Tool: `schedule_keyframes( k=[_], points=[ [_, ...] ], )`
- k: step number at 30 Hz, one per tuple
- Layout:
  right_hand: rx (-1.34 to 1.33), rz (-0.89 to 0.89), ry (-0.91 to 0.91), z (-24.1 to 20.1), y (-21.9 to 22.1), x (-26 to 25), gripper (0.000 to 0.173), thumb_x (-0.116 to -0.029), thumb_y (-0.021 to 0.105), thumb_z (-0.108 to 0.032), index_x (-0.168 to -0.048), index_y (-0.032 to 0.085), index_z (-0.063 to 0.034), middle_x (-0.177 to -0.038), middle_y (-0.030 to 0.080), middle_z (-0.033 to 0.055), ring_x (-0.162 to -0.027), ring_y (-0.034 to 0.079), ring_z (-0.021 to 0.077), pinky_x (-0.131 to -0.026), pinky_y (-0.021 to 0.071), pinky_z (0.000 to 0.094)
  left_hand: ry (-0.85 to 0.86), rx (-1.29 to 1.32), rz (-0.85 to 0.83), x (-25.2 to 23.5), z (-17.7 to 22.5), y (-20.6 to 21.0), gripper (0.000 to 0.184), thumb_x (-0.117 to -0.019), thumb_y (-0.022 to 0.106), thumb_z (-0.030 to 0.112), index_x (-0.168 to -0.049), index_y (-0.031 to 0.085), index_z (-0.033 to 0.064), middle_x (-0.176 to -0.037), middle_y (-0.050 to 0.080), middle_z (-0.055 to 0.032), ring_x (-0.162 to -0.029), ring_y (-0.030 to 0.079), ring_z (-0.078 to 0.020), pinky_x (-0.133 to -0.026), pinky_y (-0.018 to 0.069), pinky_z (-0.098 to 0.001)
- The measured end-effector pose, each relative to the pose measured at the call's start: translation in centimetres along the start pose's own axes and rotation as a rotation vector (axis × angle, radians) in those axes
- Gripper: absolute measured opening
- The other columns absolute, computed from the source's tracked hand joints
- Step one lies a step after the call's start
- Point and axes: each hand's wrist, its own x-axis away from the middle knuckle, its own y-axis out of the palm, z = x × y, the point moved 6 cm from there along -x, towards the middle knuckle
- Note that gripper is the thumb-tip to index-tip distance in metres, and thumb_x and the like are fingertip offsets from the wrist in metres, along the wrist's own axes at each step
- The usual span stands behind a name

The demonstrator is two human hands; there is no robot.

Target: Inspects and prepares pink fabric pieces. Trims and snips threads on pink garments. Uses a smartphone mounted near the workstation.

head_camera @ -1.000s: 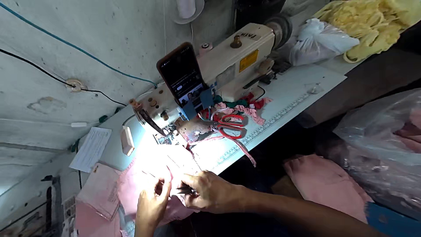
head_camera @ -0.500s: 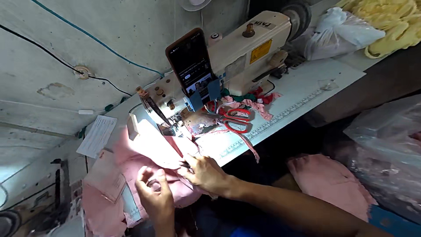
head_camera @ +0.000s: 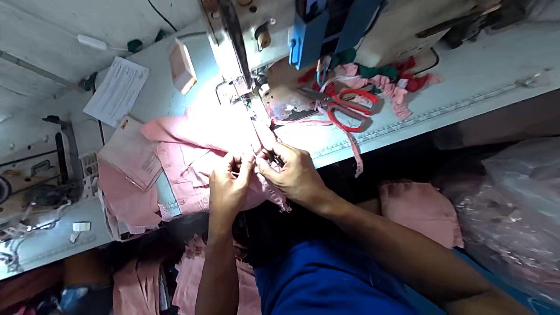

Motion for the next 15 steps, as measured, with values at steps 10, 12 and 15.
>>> schedule_keyframes(
  k=[10, 12, 15],
  points=[
    [-0.232, -0.008, 0.184, 0.6, 0.4, 0.5, 0.007, -0.0968, 0.069, -0.019, -0.097, 0.069, -0.0122, -0.077, 0.064, -0.0015, -0.058, 0.055, 0.0056, -0.048, 0.0458, 0.0225, 0.017, 0.096, 0.041, 1.0, 0.4, 0.8, 0.014, -0.1058, 0.057, 0.019, -0.102, 0.066, 0.0088, -0.079, 0.064, -0.0001, -0.061, 0.061, -0.0081, -0.053, 0.0525, -0.0237],
    [-0.195, -0.035, 0.171, 0.7, -0.2, 0.7, 0.012, -0.0981, 0.069, -0.024, -0.103, 0.069, -0.0125, -0.082, 0.065, -0.0016, -0.061, 0.056, 0.0062, -0.051, 0.0463, 0.0236, -0.003, 0.169, -0.004, 1.0, 0.4, 0.9, 0.015, -0.107, 0.055, 0.018, -0.102, 0.065, 0.0081, -0.077, 0.063, -0.0013, -0.057, 0.059, -0.0095, -0.05, 0.0518, -0.0237],
    [-0.242, -0.017, 0.156, -0.8, -1.7, 1.4, 0.027, -0.1056, 0.053, -0.03, -0.123, 0.056, -0.0103, -0.085, 0.057, -0.0005, -0.062, 0.052, 0.0069, -0.051, 0.0455, 0.0232, -0.002, 0.174, -0.006, 1.1, 0.7, 0.9, 0.016, -0.1077, 0.053, 0.018, -0.103, 0.064, 0.0085, -0.075, 0.062, -0.0008, -0.056, 0.058, -0.0092, -0.049, 0.051, -0.0231]
  ],
)
